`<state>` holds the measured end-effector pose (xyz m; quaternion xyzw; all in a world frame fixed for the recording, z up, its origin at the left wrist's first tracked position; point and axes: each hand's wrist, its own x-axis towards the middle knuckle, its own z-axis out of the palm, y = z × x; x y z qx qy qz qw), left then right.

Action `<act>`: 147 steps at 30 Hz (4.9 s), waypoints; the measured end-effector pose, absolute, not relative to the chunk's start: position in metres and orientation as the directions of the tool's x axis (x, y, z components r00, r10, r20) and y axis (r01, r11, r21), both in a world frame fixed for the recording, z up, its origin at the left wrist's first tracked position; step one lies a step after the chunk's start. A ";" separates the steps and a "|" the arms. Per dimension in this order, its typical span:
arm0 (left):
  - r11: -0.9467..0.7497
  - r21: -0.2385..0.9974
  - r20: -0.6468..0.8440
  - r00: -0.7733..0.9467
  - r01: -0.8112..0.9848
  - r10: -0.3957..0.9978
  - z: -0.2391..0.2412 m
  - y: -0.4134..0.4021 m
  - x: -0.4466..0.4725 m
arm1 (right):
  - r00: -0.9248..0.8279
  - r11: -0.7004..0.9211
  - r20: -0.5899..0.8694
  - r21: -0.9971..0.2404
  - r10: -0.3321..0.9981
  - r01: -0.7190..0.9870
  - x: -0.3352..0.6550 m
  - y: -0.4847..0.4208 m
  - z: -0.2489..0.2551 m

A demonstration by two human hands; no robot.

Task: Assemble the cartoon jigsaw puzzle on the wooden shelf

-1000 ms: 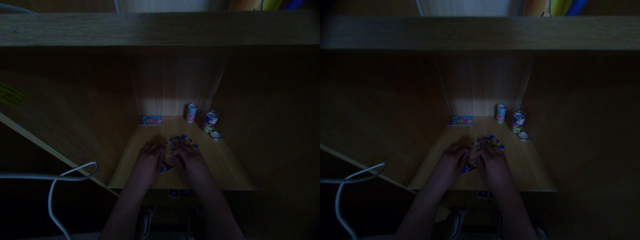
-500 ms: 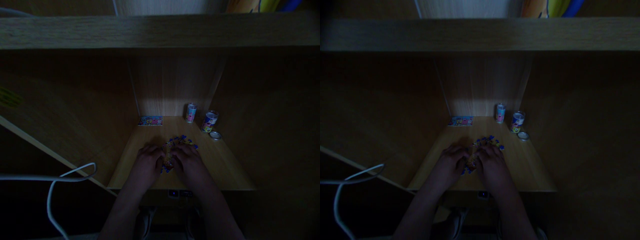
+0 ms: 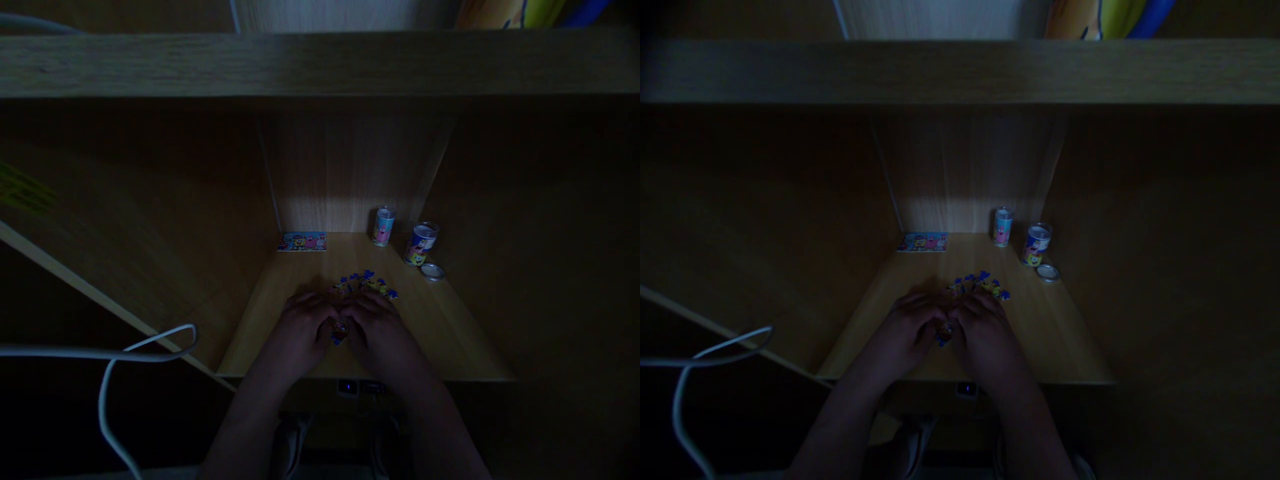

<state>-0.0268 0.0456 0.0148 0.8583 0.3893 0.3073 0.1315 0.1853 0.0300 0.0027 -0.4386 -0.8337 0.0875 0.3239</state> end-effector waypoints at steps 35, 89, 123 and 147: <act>-0.589 0.426 0.426 0.422 0.687 0.800 0.003 0.050 -0.029 | -0.217 0.447 0.498 -0.405 0.839 0.798 0.188 0.030 -0.007; -0.568 0.502 0.442 0.371 0.652 0.817 0.010 0.050 -0.031 | -0.293 0.510 0.456 -0.483 0.840 0.712 0.190 0.029 0.001; -0.674 0.430 0.451 0.504 0.601 0.737 0.009 0.050 -0.056 | -0.427 0.631 0.482 -0.427 0.765 0.648 0.185 0.027 0.003; -0.645 0.388 0.447 0.478 0.659 0.757 0.014 0.048 -0.053 | -0.326 0.520 0.429 -0.490 0.843 0.700 0.187 0.030 -0.002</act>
